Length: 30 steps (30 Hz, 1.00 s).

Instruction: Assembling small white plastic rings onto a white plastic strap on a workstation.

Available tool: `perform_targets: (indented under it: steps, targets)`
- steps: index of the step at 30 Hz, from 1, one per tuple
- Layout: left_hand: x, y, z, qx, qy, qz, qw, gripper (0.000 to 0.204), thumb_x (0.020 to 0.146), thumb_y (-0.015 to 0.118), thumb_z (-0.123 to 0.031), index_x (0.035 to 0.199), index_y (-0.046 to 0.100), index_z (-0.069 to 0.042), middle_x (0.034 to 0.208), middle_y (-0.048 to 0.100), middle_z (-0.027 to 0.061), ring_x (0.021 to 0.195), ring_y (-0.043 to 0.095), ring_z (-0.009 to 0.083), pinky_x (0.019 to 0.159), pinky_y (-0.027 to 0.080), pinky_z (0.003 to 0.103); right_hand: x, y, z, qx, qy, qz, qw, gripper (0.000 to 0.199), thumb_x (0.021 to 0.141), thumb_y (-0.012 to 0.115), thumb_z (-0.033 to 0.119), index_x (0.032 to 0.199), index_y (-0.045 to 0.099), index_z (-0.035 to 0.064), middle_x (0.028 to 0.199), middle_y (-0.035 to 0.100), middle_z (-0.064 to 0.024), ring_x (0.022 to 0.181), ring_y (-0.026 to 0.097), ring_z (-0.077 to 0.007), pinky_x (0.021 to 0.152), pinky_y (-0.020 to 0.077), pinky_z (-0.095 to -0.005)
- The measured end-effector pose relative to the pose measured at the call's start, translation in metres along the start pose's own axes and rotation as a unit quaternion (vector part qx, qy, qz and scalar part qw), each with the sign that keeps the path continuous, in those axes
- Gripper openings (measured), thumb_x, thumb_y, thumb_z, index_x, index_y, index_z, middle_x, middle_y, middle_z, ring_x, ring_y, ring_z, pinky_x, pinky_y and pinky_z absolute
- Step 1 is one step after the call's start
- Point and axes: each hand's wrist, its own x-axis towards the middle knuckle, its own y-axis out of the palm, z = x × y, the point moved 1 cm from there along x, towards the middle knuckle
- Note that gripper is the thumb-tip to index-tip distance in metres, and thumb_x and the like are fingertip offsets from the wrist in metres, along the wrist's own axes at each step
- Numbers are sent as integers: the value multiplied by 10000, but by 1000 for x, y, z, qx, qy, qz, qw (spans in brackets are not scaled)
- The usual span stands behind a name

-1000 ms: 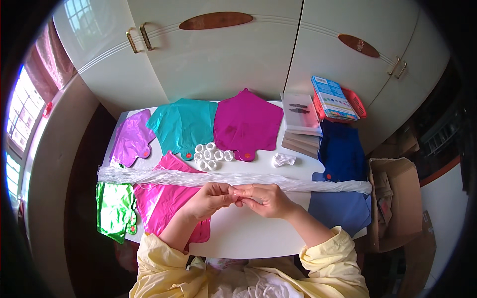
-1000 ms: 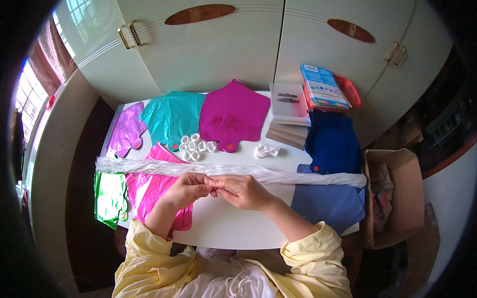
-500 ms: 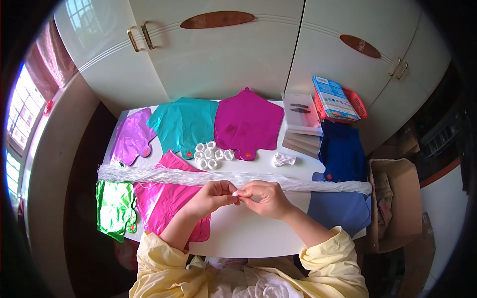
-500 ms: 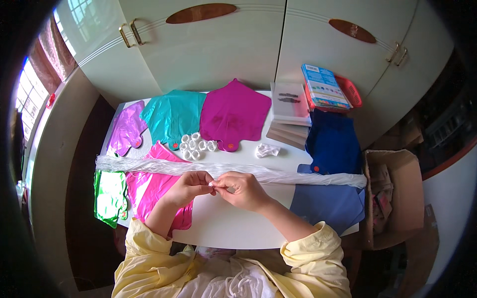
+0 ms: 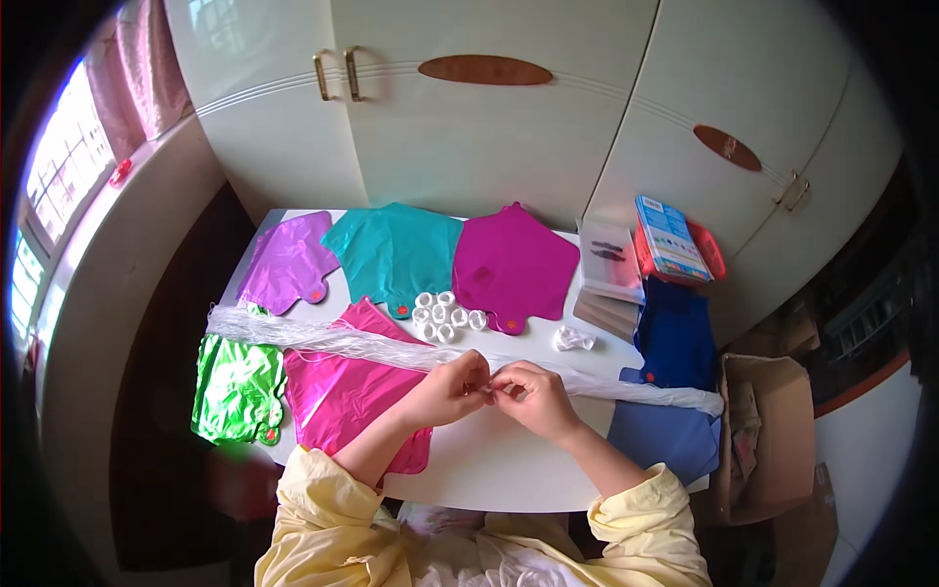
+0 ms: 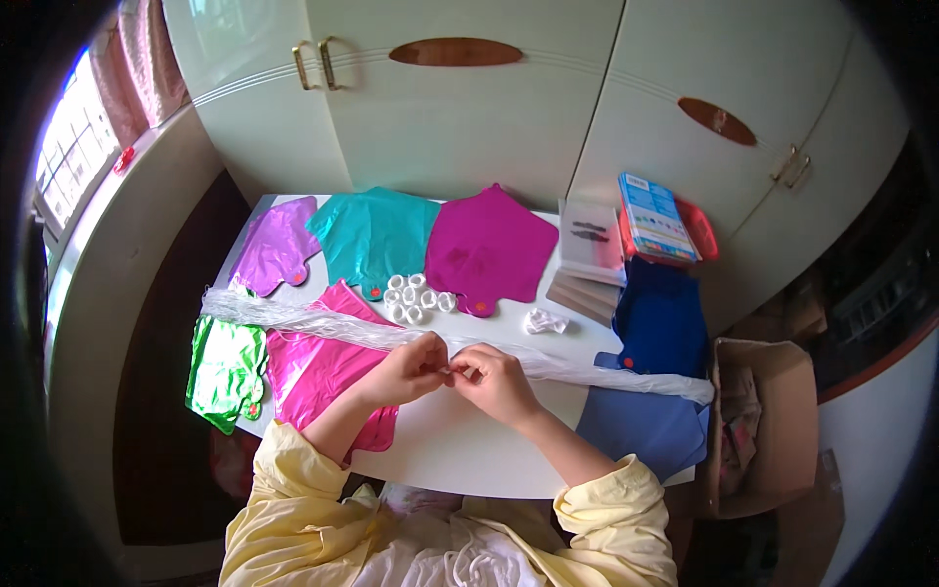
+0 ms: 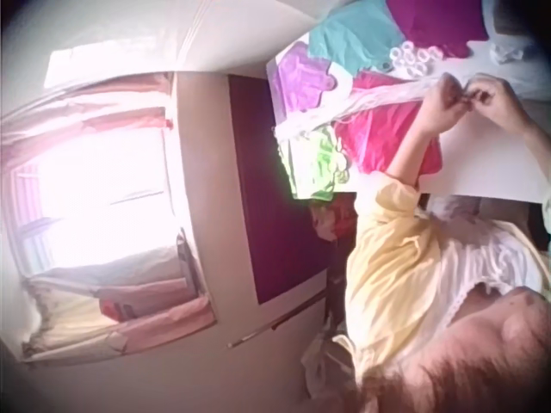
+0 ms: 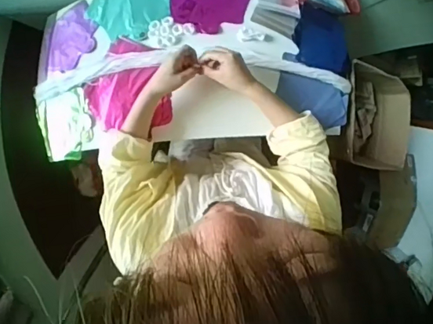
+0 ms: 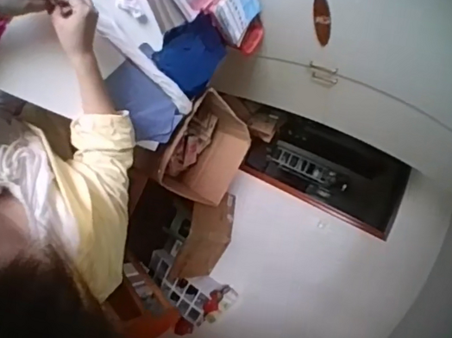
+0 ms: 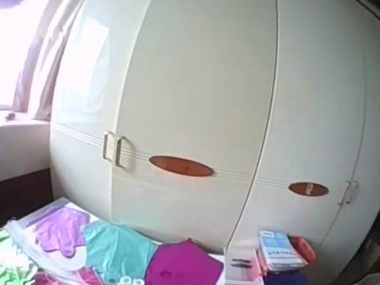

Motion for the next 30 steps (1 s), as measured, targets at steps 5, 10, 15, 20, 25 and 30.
perform_targets:
  steps: [5,10,15,20,25,30]
  targets:
    - [-6,-3,-2,34,31,14,999,202,807,539,31,966,419,-5,775,552,62,852,621,142,668,468,250,1,-6,17,-67,8,54,996,87,723,644,3,808,652,21,819,666,-81,718,647,-147,603,513,-264]
    - [-3,-3,5,-67,51,-12,996,210,802,570,16,946,421,-17,775,602,69,799,618,140,667,465,249,7,-11,30,-107,27,60,992,49,730,642,26,777,646,13,779,664,-77,692,646,-152,613,512,-268]
    - [0,-15,9,-205,-13,-75,976,233,791,619,8,937,445,-39,794,607,61,796,607,120,667,451,234,28,-8,39,-87,90,44,991,57,740,645,54,757,628,2,715,657,-72,659,630,-117,601,496,-253]
    - [1,-28,6,-194,-9,-233,953,164,783,618,-1,880,503,-67,777,550,4,627,503,53,550,360,178,57,3,14,-16,136,47,989,91,707,655,81,727,615,2,668,641,-53,632,607,-105,585,477,-251]
    - [2,-46,8,-172,45,-355,918,65,791,590,-42,829,538,-48,733,512,-32,603,424,30,526,323,206,85,13,-9,42,259,32,964,61,736,655,33,764,612,-1,703,629,-57,649,591,-95,605,479,-224]
    - [0,-46,6,-159,45,-351,922,60,786,586,-40,815,534,-43,707,497,-35,597,424,30,522,312,199,98,29,-41,-28,268,18,963,51,697,652,66,705,639,17,639,647,-58,565,618,-102,551,490,-238]
